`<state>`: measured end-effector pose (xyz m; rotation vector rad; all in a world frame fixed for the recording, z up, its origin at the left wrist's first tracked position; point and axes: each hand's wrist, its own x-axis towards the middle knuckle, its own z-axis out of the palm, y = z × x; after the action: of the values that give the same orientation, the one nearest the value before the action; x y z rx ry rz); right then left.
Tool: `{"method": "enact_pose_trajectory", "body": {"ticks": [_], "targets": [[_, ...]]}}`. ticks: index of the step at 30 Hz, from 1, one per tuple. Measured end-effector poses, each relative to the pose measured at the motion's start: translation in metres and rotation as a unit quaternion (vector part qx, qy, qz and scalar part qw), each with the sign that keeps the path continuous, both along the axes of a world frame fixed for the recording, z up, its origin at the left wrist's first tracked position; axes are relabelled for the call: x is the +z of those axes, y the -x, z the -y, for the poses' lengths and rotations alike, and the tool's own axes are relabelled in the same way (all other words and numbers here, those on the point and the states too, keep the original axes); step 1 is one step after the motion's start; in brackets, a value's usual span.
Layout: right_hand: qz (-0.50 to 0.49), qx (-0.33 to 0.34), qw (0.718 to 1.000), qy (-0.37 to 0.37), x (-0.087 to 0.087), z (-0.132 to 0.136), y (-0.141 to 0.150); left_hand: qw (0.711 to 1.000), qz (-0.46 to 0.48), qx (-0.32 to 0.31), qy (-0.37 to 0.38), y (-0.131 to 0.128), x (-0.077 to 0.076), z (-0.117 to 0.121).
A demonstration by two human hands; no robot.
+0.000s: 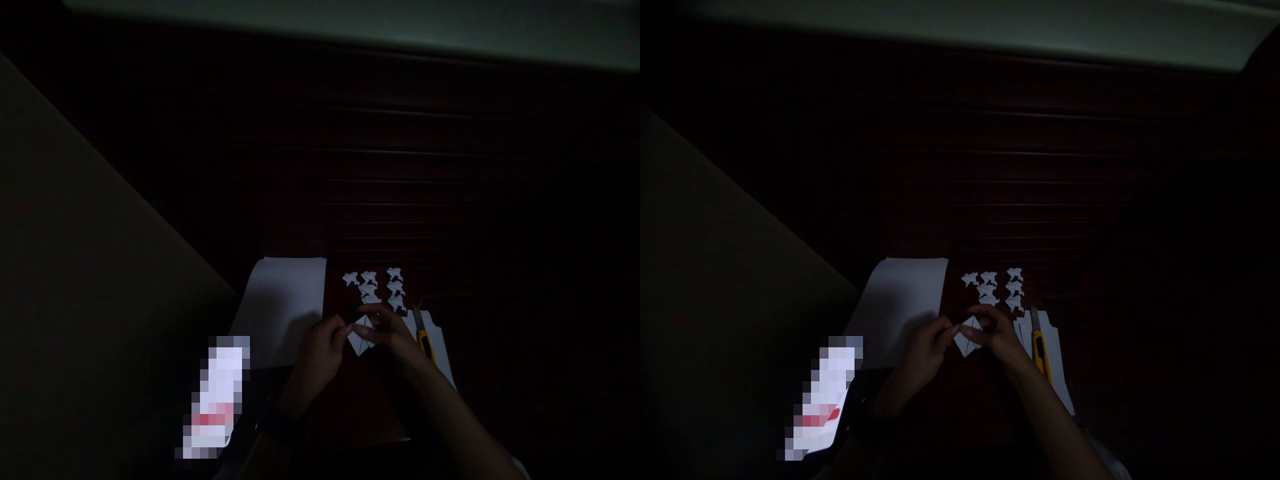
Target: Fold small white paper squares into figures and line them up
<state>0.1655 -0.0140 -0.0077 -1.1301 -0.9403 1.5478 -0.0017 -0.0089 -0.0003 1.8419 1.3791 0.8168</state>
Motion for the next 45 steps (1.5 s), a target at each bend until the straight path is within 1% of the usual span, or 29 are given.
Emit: {"method": "enact_pose_trajectory", "body": {"ticks": [3, 7, 9, 11, 13, 15, 18, 20, 24, 29, 33, 35, 37, 41, 45], "targets": [[0.051, -0.031, 0.998, -0.018, -0.003, -0.003, -0.002, 1.0, 0.014, -0.014, 0.012, 0.001, 0.0, -0.001], [0.062, -0.098, 0.993, -0.031, -0.007, -0.003, 0.001, 0.997, 0.06, 0.007, 0.048, -0.003, -0.002, -0.002], [0.081, -0.129, 0.987, -0.047, -0.006, -0.001, 0.004, 0.992, 0.099, 0.01, 0.073, -0.007, -0.004, -0.002], [0.124, -0.142, 0.979, -0.075, -0.002, 0.001, 0.005, 0.986, 0.142, 0.014, 0.09, -0.01, -0.007, -0.002], [0.174, -0.129, 0.97, -0.109, 0.003, 0.002, 0.006, 0.979, 0.175, 0.028, 0.098, -0.011, -0.01, -0.002], [0.209, -0.096, 0.963, -0.143, 0.007, 0.002, 0.005, 0.972, 0.202, 0.032, 0.112, -0.011, -0.012, -0.002], [0.227, -0.037, 0.955, -0.185, 0.01, 0.002, 0.002, 0.964, 0.225, 0.016, 0.139, -0.008, -0.013, -0.003], [0.227, -0.018, 0.953, -0.201, 0.01, 0.001, 0.001, 0.966, 0.215, 0.014, 0.141, -0.006, -0.012, -0.003], [0.223, -0.009, 0.954, -0.199, 0.009, 0.001, 0.0, 0.976, 0.177, 0.024, 0.121, -0.003, -0.01, -0.005], [0.214, -0.01, 0.955, -0.203, 0.008, -0.001, -0.003, 0.982, 0.16, -0.01, 0.1, 0.0, -0.006, -0.006], [0.207, 0.014, 0.957, -0.204, 0.007, -0.004, -0.006, 0.989, 0.122, -0.029, 0.075, 0.0, -0.007, -0.005], [0.21, 0.024, 0.957, -0.201, 0.006, -0.005, -0.007, 0.99, 0.116, -0.036, 0.074, -0.001, -0.008, -0.004], [0.219, 0.028, 0.955, -0.196, 0.006, -0.006, -0.007, 0.987, 0.13, -0.046, 0.087, -0.002, -0.009, -0.004], [0.235, 0.024, 0.953, -0.192, 0.006, -0.007, -0.006, 0.97, 0.194, -0.075, 0.125, -0.003, -0.011, -0.002], [0.232, 0.04, 0.951, -0.201, 0.007, -0.007, -0.007, 0.961, 0.219, -0.072, 0.155, -0.003, -0.012, -0.001]]}}
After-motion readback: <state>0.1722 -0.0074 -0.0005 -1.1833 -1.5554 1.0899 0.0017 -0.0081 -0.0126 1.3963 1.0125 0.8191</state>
